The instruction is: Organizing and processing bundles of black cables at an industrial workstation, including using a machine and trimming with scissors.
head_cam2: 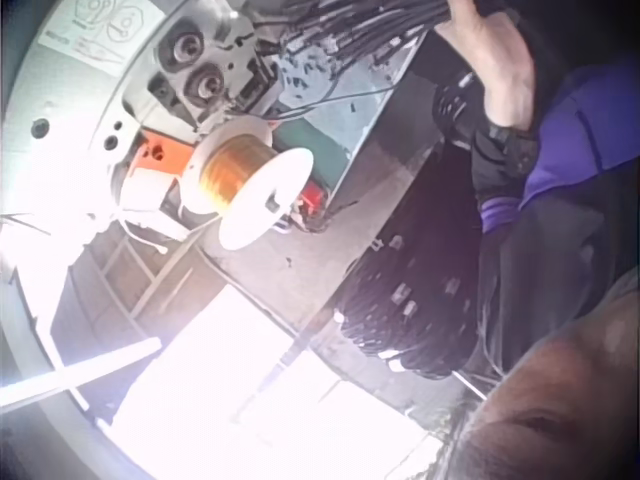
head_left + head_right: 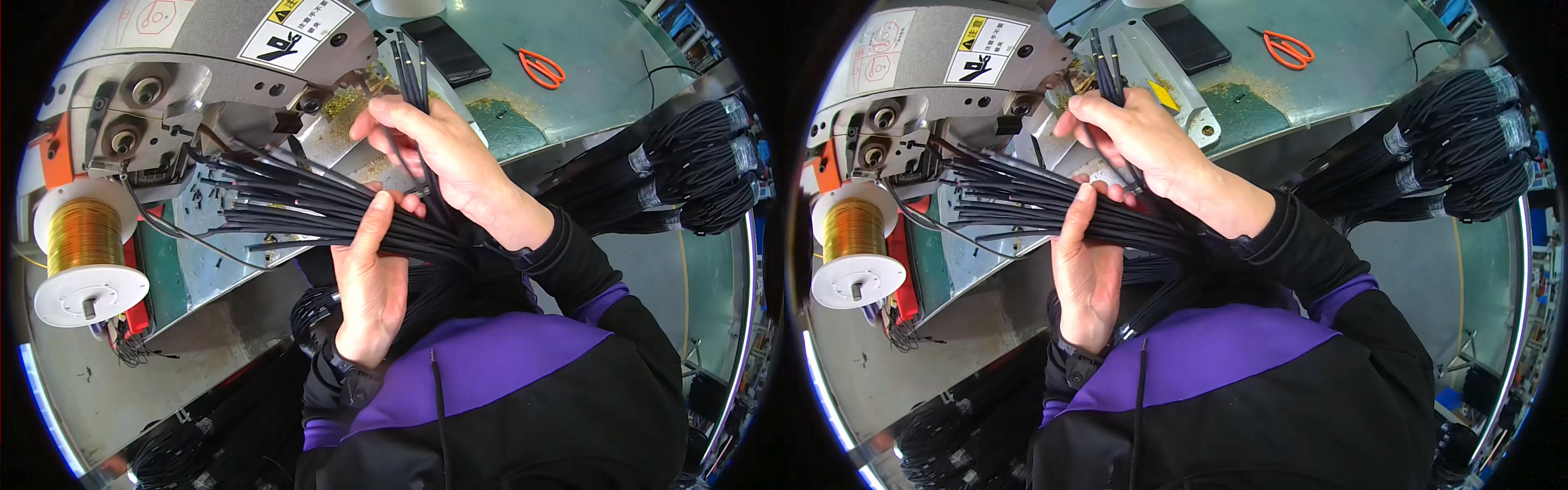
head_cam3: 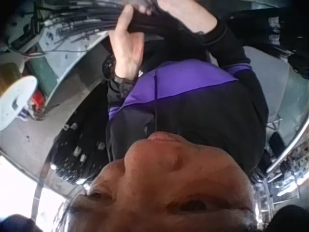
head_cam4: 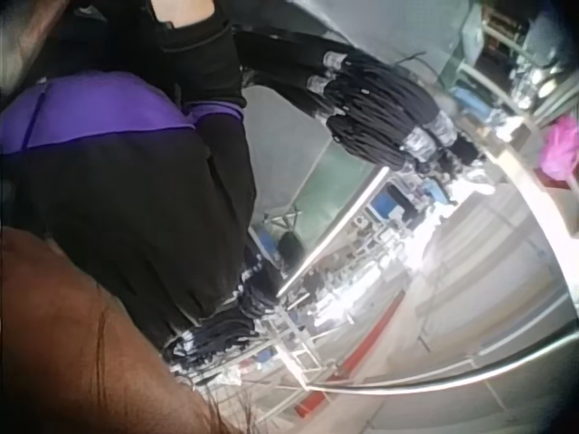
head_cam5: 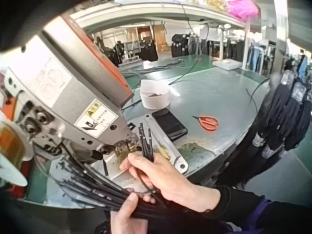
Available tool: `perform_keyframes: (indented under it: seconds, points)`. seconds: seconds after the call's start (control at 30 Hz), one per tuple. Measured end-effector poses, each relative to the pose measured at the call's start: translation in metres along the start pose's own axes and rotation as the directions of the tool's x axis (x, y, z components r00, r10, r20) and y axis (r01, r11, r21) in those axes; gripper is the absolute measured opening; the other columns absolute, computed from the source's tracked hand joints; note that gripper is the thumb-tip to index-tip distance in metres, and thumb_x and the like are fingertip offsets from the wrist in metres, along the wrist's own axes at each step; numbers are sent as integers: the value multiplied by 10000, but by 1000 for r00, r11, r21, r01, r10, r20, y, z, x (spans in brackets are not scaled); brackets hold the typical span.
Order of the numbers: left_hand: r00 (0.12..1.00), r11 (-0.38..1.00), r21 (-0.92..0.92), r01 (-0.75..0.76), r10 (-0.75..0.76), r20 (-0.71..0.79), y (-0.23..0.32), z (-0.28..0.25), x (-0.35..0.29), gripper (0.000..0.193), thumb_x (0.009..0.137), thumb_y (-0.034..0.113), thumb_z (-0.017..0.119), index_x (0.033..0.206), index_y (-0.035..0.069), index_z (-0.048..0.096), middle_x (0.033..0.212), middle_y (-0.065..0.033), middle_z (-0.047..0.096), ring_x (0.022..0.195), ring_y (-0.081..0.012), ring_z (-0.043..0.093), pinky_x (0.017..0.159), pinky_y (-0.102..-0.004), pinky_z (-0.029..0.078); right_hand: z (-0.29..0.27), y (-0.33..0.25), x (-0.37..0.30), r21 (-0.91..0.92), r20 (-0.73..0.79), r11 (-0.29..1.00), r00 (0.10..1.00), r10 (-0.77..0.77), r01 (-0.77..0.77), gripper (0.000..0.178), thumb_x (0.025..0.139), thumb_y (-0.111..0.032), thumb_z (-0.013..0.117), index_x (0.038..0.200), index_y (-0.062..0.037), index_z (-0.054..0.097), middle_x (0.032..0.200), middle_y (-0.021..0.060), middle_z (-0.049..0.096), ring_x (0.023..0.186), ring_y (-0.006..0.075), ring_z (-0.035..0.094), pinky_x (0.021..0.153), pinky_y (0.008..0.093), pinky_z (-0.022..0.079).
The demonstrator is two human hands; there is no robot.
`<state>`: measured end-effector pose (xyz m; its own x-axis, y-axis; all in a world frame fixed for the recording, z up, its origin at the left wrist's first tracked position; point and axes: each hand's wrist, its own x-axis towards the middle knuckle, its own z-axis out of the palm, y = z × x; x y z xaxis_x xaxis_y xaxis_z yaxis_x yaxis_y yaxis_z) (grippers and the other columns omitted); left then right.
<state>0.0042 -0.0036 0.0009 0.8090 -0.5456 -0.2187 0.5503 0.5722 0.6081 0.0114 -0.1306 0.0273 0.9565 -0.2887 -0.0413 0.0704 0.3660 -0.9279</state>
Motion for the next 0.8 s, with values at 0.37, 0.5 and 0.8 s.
perform_keyframes:
  seconds: [0.37,0.5,0.8]
  points:
    - [998,1000,18,-10,11,-55,-9,8,-4,181,812,100,560,968,29,500,845,-63,535,777,-178,537,724,-330,443,-7,11,-20,-192,9,975,994,-112,112,283,790,-289,552,676,-31,572,538,-20,478,448,30,353,408,182,258]
    - [998,997,-68,-21,17,-62,2,5,-5,187,814,104,557,979,35,500,849,-63,534,790,-175,534,742,-331,439,-5,3,-6,30,2,999,999,36,-36,285,790,-298,554,673,-39,572,521,-33,453,448,27,346,409,181,253]
    - [996,999,29,-19,22,-91,-1,5,-3,173,821,129,552,957,33,504,824,-54,537,742,-171,531,726,-324,431,0,4,1,68,-48,997,998,42,-39,299,808,-311,526,670,-49,563,505,-51,401,458,18,336,410,171,239]
